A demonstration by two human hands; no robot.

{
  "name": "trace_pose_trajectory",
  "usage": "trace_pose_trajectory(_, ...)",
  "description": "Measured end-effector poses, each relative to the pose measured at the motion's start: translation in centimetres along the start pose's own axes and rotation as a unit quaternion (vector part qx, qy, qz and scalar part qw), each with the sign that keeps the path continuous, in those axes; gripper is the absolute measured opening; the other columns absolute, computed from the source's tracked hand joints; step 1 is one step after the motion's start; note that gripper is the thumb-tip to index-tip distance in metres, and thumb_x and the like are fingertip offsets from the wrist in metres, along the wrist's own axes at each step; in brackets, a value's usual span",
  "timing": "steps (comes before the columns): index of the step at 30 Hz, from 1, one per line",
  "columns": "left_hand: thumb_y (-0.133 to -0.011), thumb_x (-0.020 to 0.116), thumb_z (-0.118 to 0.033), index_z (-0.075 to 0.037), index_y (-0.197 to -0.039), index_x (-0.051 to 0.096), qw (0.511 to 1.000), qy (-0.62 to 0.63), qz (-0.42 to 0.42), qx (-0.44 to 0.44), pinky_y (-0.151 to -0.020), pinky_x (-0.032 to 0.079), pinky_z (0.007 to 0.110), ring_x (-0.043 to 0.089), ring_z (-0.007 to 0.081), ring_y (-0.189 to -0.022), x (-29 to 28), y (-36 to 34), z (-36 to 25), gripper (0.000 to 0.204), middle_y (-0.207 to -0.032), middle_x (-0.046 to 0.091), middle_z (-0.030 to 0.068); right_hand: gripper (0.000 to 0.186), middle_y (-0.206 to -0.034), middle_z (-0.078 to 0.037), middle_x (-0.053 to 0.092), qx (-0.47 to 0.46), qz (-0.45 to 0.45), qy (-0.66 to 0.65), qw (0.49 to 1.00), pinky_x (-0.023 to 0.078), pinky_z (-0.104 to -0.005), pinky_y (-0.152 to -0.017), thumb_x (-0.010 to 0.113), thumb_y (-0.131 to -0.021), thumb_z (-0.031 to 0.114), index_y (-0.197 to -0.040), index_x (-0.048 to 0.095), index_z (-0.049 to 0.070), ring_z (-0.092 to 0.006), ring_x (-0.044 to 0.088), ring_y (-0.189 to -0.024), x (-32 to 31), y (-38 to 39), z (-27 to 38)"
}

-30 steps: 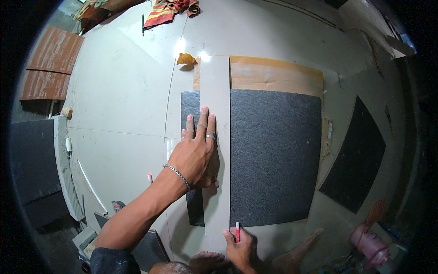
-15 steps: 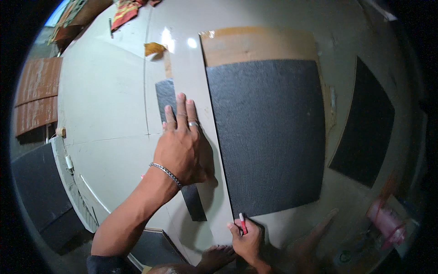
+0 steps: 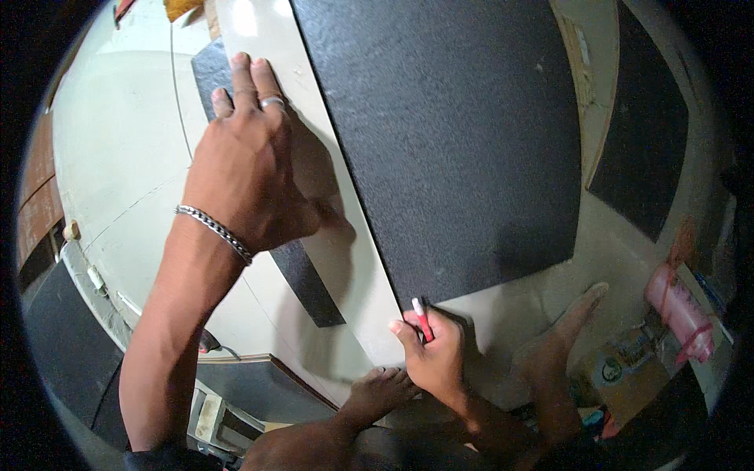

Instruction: The person measures and marks a dark gray tile using a tape measure, a straightedge, and a red marker. They then use the straightedge as a guide to score and snap the tile into smaller pieces.

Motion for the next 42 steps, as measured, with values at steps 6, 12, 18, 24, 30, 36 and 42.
trace_pose_trajectory(6, -0.038, 0.101, -0.058, 0.033, -0.135, 0.037, 1.0, 0.005, -0.027, -0.001, -0.115, 0.048, 0.047, 0.051, 0.0558, -0.136, 0.5, 0.1, 0.4, 0.148, -0.146, 0.04, 0.0489, 0.021, -0.071, -0.008, 0.066, 0.008, -0.003, -0.014, 1.0, 0.048, -0.0306, -0.064, 0.077, -0.092, 0.014, -0.092, 0.069, -0.005, -0.0098, 0.057, -0.068, 0.0, 0.0, -0.3)
trace_pose_trajectory(12, -0.041, 0.101, -0.054, 0.033, -0.135, 0.038, 0.999, 0.012, -0.029, 0.006, -0.116, 0.046, 0.05, 0.05, 0.0546, -0.137, 0.5, 0.0, 0.3, 0.143, -0.145, 0.043, 0.0485, 0.023, -0.073, -0.009, 0.068, -0.009, 0.004, 0.005, 1.0, 0.05, -0.0319, -0.065, 0.078, -0.092, 0.016, -0.092, 0.069, -0.006, -0.0113, 0.059, -0.069, 0.0, -0.1, -0.1)
trace_pose_trajectory(18, -0.044, 0.099, -0.055, 0.032, -0.134, 0.041, 1.0, -0.003, -0.021, 0.007, -0.117, 0.045, 0.051, 0.046, 0.0526, -0.141, 0.6, 0.0, 0.1, 0.139, -0.147, 0.042, 0.0469, 0.025, -0.075, -0.012, 0.07, 0.01, 0.029, 0.023, 0.999, 0.051, -0.0327, -0.067, 0.078, -0.093, 0.019, -0.093, 0.07, -0.005, -0.0136, 0.062, -0.07, -0.5, -0.5, -0.1)
trace_pose_trajectory(24, -0.045, 0.099, -0.054, 0.032, -0.133, 0.042, 1.0, -0.014, -0.017, 0.001, -0.118, 0.043, 0.051, 0.044, 0.0515, -0.144, 0.9, 0.2, 0.1, 0.136, -0.149, 0.042, 0.0444, 0.024, -0.076, -0.012, 0.07, -0.016, 0.027, 0.01, 0.999, 0.051, -0.0323, -0.068, 0.077, -0.094, 0.019, -0.094, 0.071, -0.004, -0.014, 0.063, -0.07, -0.1, -0.4, 0.0)
trace_pose_trajectory(30, -0.045, 0.1, -0.048, 0.031, -0.138, 0.039, 1.0, 0.009, -0.011, -0.006, -0.117, 0.045, 0.05, 0.045, 0.0535, -0.142, 0.8, 0.4, 0.2, 0.135, -0.149, 0.04, 0.0466, 0.023, -0.076, -0.012, 0.071, 0.01, 0.025, 0.0, 1.0, 0.051, -0.0322, -0.066, 0.078, -0.093, 0.018, -0.094, 0.071, -0.004, -0.013, 0.062, -0.069, -0.1, -0.2, -0.3)
trace_pose_trajectory(36, -0.044, 0.101, -0.043, 0.03, -0.141, 0.033, 0.999, 0.034, 0.007, -0.035, -0.112, 0.05, 0.051, 0.046, 0.0615, -0.136, 1.2, 0.1, 0.7, 0.139, -0.149, 0.037, 0.0495, 0.024, -0.074, -0.013, 0.071, -0.014, 0.008, 0.008, 1.0, 0.051, -0.0325, -0.065, 0.08, -0.092, 0.019, -0.092, 0.072, -0.004, -0.0136, 0.063, -0.067, -0.2, -0.3, -0.2)
trace_pose_trajectory(42, -0.046, 0.101, -0.038, 0.024, -0.148, 0.027, 0.996, 0.08, -0.015, -0.031, -0.114, 0.049, 0.05, 0.044, 0.0614, -0.138, 1.6, 0.7, 0.9, 0.14, -0.154, 0.03, 0.0477, 0.024, -0.073, -0.014, 0.071, -0.029, -0.022, 0.005, 0.999, 0.052, -0.0338, -0.064, 0.081, -0.089, 0.018, -0.09, 0.073, -0.004, -0.0164, 0.065, -0.065, -0.2, -0.5, -0.2)
Point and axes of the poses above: each hand's wrist, its own y-axis away from the middle knuckle, its own x-axis out of the palm, z = x × y, the point moved 7 cm from there along -y, towards the middle knuckle
